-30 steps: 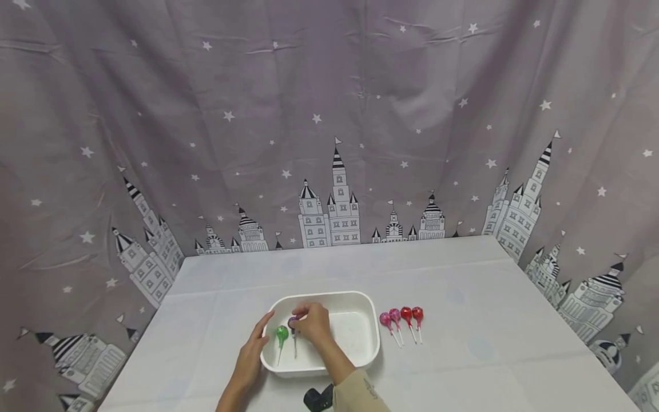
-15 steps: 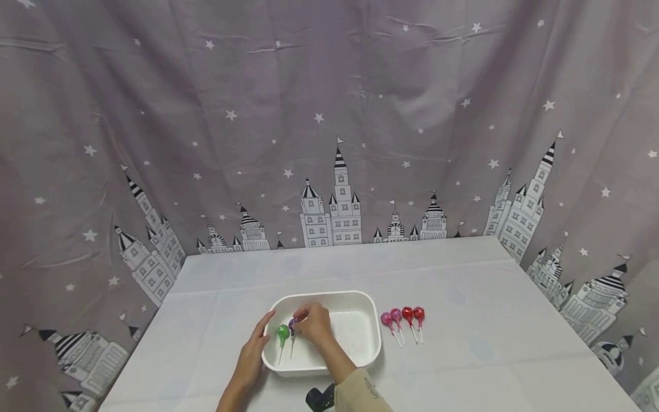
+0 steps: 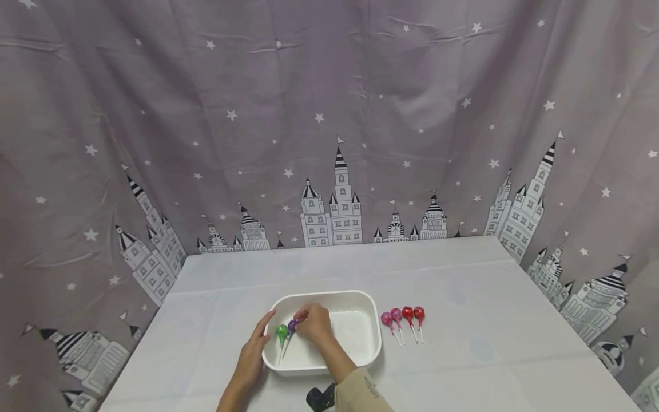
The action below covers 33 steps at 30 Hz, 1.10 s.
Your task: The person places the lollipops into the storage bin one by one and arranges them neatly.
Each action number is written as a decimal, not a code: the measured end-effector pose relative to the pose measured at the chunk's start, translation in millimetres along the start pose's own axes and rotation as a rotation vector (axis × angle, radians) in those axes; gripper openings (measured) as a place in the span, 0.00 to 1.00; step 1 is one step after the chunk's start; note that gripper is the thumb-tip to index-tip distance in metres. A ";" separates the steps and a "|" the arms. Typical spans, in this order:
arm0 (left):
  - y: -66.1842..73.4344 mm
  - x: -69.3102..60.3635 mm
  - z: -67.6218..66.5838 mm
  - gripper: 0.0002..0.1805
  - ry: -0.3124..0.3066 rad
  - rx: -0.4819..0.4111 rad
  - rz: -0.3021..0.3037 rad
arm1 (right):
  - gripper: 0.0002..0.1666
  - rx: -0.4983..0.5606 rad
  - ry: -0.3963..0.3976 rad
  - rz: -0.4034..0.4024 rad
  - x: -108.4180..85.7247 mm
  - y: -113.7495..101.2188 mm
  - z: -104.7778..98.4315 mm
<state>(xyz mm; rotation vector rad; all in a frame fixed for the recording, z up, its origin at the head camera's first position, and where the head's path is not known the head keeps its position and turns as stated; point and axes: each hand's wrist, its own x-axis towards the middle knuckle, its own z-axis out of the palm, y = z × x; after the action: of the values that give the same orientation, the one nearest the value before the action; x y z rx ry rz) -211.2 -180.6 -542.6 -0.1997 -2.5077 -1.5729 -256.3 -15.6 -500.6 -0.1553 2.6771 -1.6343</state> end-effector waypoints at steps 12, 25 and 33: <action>0.7 2.0 1.6 0.27 0.002 -0.031 -0.021 | 0.11 0.000 -0.011 -0.100 -0.2 1.1 -11.9; 0.1 2.7 1.1 0.27 0.002 -0.007 -0.035 | 0.13 0.123 -0.084 -0.249 -10.4 -12.3 -57.1; 0.0 2.4 1.1 0.27 -0.004 0.001 -0.046 | 0.13 0.125 0.035 -0.324 -15.5 -8.5 -107.0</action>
<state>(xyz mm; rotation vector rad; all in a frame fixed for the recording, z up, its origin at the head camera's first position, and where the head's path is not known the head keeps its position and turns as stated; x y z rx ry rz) -213.6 -179.6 -542.5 -0.1459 -2.5338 -1.5896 -245.8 76.8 -444.8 -0.5930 2.6755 -1.8960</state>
